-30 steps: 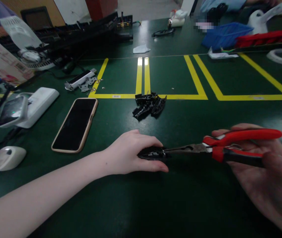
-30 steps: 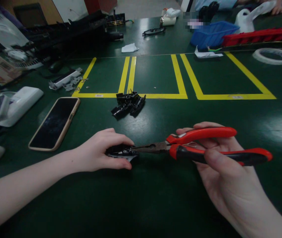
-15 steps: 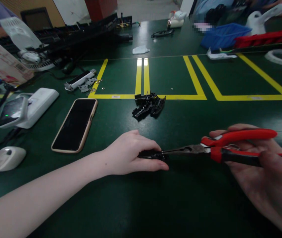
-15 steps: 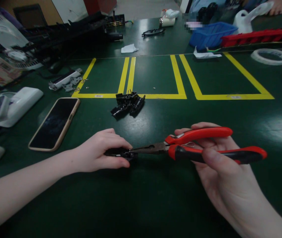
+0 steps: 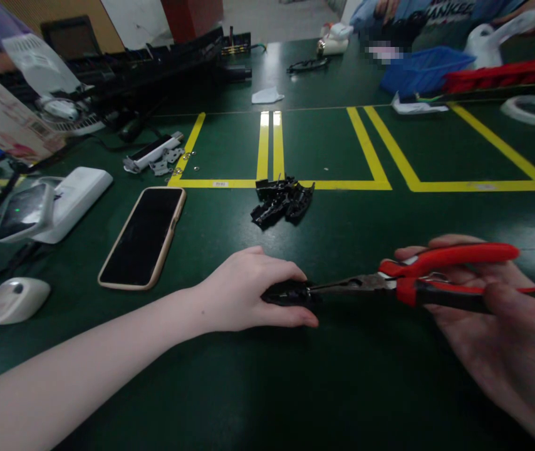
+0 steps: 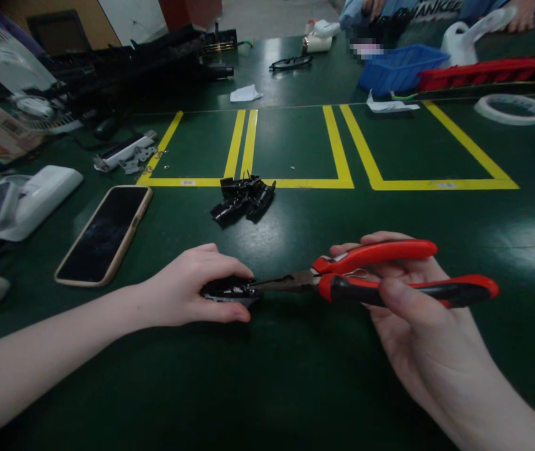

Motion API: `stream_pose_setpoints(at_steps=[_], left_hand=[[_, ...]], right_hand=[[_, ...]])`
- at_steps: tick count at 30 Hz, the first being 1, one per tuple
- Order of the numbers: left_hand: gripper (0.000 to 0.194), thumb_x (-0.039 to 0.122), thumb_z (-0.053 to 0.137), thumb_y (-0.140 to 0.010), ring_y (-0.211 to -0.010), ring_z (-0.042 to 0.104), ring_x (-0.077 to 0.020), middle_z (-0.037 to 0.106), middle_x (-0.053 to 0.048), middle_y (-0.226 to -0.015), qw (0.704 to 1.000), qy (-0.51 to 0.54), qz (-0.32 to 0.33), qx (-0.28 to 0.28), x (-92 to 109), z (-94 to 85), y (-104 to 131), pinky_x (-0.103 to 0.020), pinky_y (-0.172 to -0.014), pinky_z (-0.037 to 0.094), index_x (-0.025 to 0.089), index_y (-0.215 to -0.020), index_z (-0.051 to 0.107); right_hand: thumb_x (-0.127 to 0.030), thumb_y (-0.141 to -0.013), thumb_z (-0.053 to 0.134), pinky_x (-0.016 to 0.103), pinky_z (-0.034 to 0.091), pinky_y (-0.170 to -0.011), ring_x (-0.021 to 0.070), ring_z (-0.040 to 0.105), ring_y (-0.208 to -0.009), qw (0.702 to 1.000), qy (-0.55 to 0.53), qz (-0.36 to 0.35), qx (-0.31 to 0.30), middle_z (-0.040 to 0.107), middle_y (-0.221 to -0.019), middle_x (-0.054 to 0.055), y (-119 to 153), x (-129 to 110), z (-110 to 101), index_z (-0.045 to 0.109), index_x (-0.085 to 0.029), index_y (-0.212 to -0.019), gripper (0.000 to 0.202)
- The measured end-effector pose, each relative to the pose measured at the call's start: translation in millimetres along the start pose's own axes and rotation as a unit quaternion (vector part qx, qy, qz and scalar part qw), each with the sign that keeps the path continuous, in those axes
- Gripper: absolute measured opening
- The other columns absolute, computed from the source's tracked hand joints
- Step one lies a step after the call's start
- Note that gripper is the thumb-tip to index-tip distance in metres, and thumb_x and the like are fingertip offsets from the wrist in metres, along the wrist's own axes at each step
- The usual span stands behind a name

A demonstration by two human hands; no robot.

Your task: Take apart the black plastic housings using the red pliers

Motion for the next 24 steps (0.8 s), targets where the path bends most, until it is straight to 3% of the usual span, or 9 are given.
stream_pose_setpoints(at_steps=[6, 13, 19, 24], left_hand=[[0.033, 0.049, 0.059, -0.094, -0.069, 0.060, -0.0111, 0.074, 0.001, -0.086, 1.000, 0.016, 0.005, 0.004, -2.1, -2.2, 1.0, -0.027, -0.077, 0.041, 0.019, -0.097, 0.073], [0.035, 0.049, 0.055, -0.096, -0.064, 0.056, -0.0099, 0.072, 0.002, -0.081, 1.000, 0.024, 0.012, -0.011, -3.6, -3.2, 1.2, -0.027, -0.073, 0.039, 0.019, -0.098, 0.072], [0.041, 0.054, 0.055, -0.095, -0.076, 0.057, -0.0131, 0.065, -0.004, -0.096, 0.993, -0.085, 0.042, 0.066, -2.4, 2.8, 5.0, -0.027, -0.068, 0.041, 0.017, -0.107, 0.070], [0.041, 0.051, 0.054, -0.097, -0.082, 0.056, -0.0154, 0.060, -0.007, -0.104, 0.976, -0.194, 0.034, 0.093, -2.9, 6.4, 6.7, -0.027, -0.067, 0.045, 0.017, -0.115, 0.066]], right_hand=[[-0.056, -0.049, 0.086, 0.037, 0.063, -0.076, 0.0252, 0.072, -0.090, 1.000, 0.008, -0.026, -0.008, 0.073, -0.098, 0.003, 1.5, 1.1, 2.2, 0.072, -0.032, -0.091, 0.050], [-0.055, -0.042, 0.089, 0.029, 0.062, -0.071, 0.0221, 0.072, -0.086, 1.000, -0.006, -0.013, -0.006, 0.073, -0.092, 0.002, 3.5, -2.4, 1.6, 0.074, -0.033, -0.085, 0.051], [-0.057, -0.036, 0.087, 0.035, 0.062, -0.078, 0.0264, 0.071, -0.094, 0.999, -0.005, 0.032, 0.035, 0.073, -0.100, 0.006, 2.6, -3.0, 5.1, 0.075, -0.028, -0.083, 0.056], [-0.053, -0.047, 0.087, 0.044, 0.058, -0.094, 0.0279, 0.068, -0.105, 0.999, 0.006, 0.018, 0.034, 0.071, -0.112, 0.008, -0.9, 0.8, 5.3, 0.073, -0.027, -0.095, 0.057]])
Point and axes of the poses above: each hand's wrist, its own y-axis away from the middle knuckle, its own z-axis out of the palm, x = y × z, the point moved 1 cm from there along -y, towards the middle knuckle
